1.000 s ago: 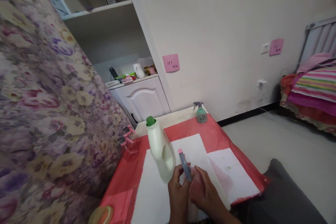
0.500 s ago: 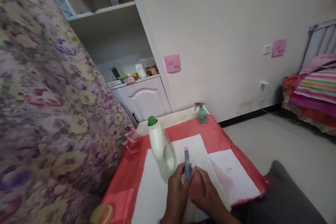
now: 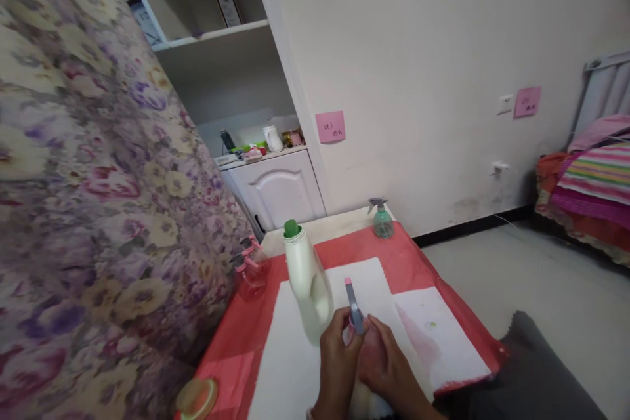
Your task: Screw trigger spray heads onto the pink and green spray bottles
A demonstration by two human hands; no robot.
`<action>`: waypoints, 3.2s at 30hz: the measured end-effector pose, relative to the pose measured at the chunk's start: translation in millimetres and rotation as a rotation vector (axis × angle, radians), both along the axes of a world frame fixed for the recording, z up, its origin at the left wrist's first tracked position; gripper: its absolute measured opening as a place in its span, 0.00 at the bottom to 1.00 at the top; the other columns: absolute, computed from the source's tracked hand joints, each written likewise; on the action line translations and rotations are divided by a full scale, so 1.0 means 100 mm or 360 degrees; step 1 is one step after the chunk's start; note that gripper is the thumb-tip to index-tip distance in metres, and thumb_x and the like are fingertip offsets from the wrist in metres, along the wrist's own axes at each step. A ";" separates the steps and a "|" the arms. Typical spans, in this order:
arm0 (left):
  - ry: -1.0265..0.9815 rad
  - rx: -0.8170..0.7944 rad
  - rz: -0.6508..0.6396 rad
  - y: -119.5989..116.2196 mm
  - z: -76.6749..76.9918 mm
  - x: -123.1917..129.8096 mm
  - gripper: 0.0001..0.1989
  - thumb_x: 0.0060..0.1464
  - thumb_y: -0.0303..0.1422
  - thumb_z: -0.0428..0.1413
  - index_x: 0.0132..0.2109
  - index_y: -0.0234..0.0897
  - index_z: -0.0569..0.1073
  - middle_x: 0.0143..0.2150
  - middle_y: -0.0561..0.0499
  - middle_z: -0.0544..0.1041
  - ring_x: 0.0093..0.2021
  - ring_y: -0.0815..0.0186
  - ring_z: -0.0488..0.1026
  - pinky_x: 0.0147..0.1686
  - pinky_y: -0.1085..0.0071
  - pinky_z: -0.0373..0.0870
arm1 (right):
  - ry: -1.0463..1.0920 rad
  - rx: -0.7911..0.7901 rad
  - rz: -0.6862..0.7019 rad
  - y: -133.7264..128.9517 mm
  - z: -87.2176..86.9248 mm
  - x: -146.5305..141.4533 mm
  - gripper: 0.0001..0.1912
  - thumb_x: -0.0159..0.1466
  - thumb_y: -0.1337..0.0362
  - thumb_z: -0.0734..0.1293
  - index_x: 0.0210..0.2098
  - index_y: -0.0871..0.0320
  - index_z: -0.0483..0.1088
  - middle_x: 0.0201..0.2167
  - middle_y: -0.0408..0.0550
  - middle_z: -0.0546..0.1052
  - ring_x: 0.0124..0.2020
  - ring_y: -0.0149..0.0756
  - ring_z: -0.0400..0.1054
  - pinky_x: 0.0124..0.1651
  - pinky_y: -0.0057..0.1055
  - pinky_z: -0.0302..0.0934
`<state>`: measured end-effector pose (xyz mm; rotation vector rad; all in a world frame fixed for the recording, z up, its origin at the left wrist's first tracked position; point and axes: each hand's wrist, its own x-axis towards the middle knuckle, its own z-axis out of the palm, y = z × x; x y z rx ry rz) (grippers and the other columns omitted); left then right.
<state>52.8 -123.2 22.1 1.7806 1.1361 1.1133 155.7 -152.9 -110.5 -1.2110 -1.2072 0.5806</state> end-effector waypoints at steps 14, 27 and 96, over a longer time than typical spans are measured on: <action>-0.0102 -0.0015 -0.0013 -0.04 -0.04 0.02 0.08 0.52 0.30 0.57 0.40 0.38 0.76 0.36 0.51 0.81 0.39 0.60 0.77 0.42 0.69 0.71 | 0.0069 -0.0058 0.0348 0.00 0.04 0.16 0.41 0.53 0.64 0.70 0.64 0.52 0.53 0.65 0.55 0.64 0.66 0.49 0.57 0.67 0.48 0.52; -0.0095 -0.0017 0.0081 -0.02 -0.16 0.02 0.10 0.50 0.30 0.58 0.41 0.40 0.77 0.37 0.50 0.83 0.40 0.58 0.78 0.42 0.68 0.72 | -0.0052 -0.0111 0.0371 0.01 0.52 0.50 0.29 0.58 0.61 0.69 0.59 0.50 0.64 0.58 0.53 0.69 0.57 0.48 0.66 0.59 0.45 0.62; -0.0160 -0.0799 -0.0165 0.20 0.39 0.00 0.21 0.44 0.50 0.62 0.31 0.35 0.72 0.21 0.57 0.69 0.20 0.73 0.59 0.18 0.76 0.51 | -0.0141 -0.0128 0.0141 0.24 1.05 0.17 0.06 0.55 0.66 0.65 0.26 0.54 0.60 0.29 0.43 0.66 0.33 0.40 0.64 0.37 0.33 0.57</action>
